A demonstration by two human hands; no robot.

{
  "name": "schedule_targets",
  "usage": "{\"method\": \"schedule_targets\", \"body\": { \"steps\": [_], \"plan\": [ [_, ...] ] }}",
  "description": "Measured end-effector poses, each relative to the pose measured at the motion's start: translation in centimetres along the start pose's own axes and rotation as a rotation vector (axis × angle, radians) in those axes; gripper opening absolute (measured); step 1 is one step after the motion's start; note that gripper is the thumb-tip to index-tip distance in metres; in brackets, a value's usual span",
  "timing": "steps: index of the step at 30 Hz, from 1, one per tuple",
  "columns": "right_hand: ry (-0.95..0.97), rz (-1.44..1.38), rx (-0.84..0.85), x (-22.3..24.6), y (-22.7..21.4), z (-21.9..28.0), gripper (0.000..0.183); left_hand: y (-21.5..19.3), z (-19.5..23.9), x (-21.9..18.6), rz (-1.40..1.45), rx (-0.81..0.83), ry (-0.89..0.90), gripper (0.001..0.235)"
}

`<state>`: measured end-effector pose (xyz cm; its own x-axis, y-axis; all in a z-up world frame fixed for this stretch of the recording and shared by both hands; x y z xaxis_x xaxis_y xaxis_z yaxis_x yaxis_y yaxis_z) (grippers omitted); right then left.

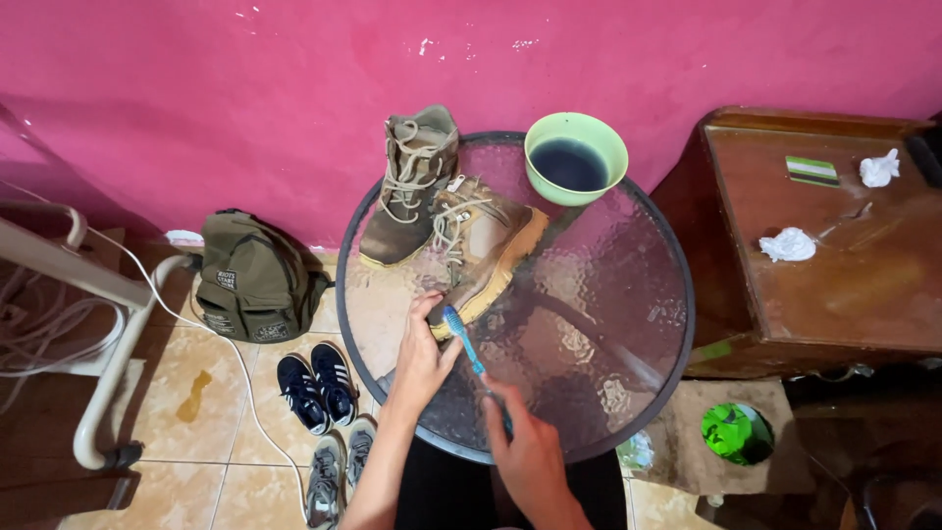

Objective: The person scrubs the sole of a brown hiking boot with a toothbrush, repeatedly dipping the brush into a bowl of dark liquid. They rotate the boot to clean different sections of the tread pattern.

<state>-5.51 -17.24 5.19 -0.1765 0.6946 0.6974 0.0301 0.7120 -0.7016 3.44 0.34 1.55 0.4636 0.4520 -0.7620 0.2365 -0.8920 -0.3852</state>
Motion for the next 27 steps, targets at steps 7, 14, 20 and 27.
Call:
{"method": "schedule_targets", "body": {
  "steps": [7,14,20,27],
  "plan": [
    [-0.069,0.094,-0.007,0.1,0.1,0.8,0.028,-0.2,-0.2,-0.7,-0.022,-0.006,0.052,0.057],
    [0.092,0.074,-0.011,-2.6,-1.3,-2.1,0.030,0.0,-0.1,-0.5,-0.029,-0.020,0.025,0.051],
    [0.208,0.067,-0.068,-2.2,-4.7,-10.0,0.026,-0.1,-0.4,-0.8,-0.033,-0.051,-0.005,0.055],
    [0.201,0.370,-0.195,-13.2,-1.3,-20.7,0.037,-0.2,-0.6,-1.3,-0.044,-0.070,-0.031,0.059]
  ]
}}
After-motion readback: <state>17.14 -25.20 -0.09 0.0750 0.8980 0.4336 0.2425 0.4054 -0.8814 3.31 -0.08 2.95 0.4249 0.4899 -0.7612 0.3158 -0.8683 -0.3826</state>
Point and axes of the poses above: each hand's wrist, its own z-axis away from the middle knuckle, its own y-axis out of the palm, x = y × z, the point moved 4 cm from there along -z, towards the middle knuckle, and after that the axes turned 1 degree about z, right-handed, at the moved point
